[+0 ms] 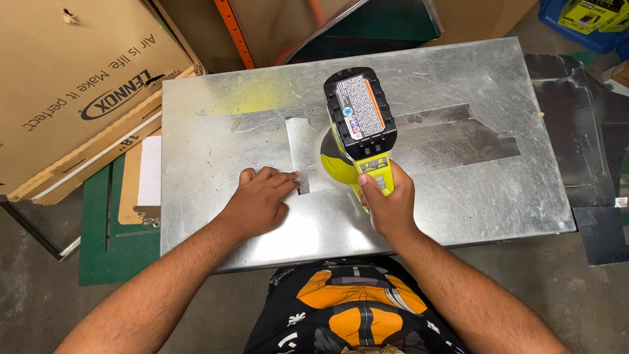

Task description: The person uses a cordless orbital sander to smooth a rectangular metal sheet on a workbench. They move the sander across the surface in overlapping passes, then lift a cutout metal piece to inspect the work and resume sanding.

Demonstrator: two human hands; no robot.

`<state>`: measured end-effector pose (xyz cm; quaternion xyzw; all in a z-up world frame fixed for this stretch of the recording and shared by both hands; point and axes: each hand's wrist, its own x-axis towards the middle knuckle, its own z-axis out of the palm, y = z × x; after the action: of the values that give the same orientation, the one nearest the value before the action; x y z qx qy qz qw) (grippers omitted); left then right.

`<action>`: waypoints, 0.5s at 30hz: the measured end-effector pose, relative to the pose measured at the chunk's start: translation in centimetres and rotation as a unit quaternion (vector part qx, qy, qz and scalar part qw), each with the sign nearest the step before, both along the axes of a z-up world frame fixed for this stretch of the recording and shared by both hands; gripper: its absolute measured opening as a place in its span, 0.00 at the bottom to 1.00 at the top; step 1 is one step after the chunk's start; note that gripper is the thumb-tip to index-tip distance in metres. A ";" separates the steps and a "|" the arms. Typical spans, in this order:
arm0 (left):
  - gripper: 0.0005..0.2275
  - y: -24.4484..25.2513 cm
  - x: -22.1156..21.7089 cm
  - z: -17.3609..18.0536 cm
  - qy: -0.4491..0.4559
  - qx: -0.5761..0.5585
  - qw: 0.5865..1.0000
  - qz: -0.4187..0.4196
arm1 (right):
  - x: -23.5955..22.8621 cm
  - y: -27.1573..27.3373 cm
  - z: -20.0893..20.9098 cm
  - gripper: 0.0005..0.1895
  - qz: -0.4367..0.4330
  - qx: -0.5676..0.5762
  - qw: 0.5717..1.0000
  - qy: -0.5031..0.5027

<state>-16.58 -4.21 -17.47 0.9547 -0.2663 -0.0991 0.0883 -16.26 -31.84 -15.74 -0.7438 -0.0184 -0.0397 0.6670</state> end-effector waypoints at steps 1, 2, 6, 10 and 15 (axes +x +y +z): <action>0.18 0.0 0.0 0.0 0.000 0.000 1.000 0.000 | 0.1 -0.2 -0.2 0.11 0.000 0.000 1.000 0.000; 0.18 0.0 -0.1 0.0 -0.006 -0.002 1.000 0.000 | 0.1 -0.4 -0.4 0.11 -0.001 -0.001 1.000 0.001; 0.18 -0.1 -0.2 0.0 -0.013 -0.003 1.000 0.003 | 0.2 -0.9 -0.1 0.11 -0.004 0.007 1.000 0.003; 0.18 -0.3 -0.2 0.1 -0.006 -0.003 1.000 0.006 | 0.7 -1.8 -0.8 0.10 -0.009 0.001 1.000 0.003; 0.17 -0.4 -0.4 0.2 -0.013 -0.007 1.000 0.006 | 1.2 -2.8 -1.7 0.11 -0.026 0.010 1.000 -0.002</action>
<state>-16.94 -4.58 -17.28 0.9567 -0.2626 -0.0848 0.0922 -15.06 -34.60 -17.46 -0.7371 0.0000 -0.0584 0.6733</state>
